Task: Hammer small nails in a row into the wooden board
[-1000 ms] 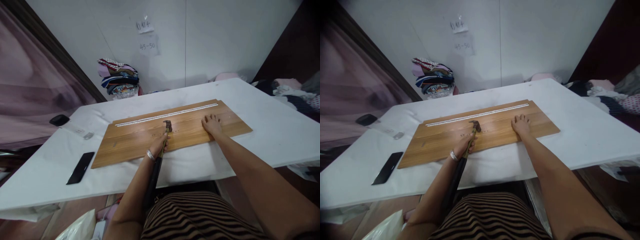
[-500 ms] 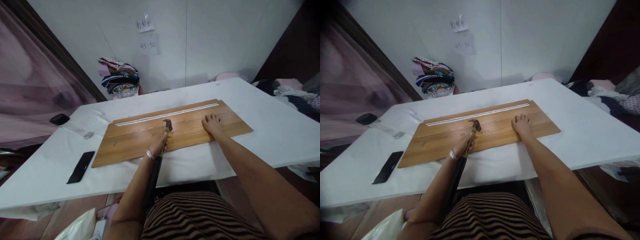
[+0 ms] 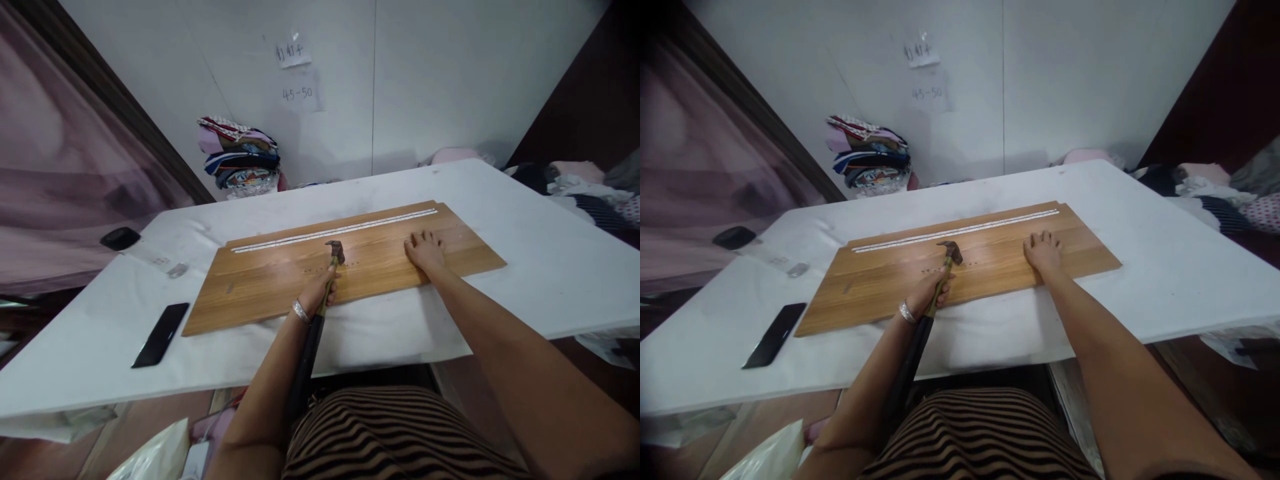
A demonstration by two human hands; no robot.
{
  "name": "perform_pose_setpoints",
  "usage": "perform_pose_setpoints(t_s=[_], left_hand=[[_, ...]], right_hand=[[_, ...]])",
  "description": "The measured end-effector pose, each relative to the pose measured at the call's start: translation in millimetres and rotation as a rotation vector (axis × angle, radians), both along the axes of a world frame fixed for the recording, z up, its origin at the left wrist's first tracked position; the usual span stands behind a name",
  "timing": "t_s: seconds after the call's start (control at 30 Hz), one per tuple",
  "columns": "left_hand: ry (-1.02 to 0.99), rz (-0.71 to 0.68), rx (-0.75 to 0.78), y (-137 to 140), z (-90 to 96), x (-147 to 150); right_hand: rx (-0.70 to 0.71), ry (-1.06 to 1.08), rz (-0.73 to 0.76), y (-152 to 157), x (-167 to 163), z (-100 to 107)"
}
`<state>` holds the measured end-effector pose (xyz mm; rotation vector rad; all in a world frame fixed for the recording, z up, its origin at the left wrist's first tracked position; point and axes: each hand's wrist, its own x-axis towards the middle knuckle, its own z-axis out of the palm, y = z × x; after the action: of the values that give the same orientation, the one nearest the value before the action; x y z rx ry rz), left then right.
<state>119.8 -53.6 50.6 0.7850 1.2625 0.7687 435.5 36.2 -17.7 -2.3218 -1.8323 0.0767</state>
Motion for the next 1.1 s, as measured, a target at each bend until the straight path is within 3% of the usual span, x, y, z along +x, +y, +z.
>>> perform_pose_setpoints(t_s=[1.1], left_hand=[[0.001,0.005,-0.001,-1.7,4.8,0.4]], right_hand=[[-0.005,0.042,-0.011,-1.1,-1.6,3.7]])
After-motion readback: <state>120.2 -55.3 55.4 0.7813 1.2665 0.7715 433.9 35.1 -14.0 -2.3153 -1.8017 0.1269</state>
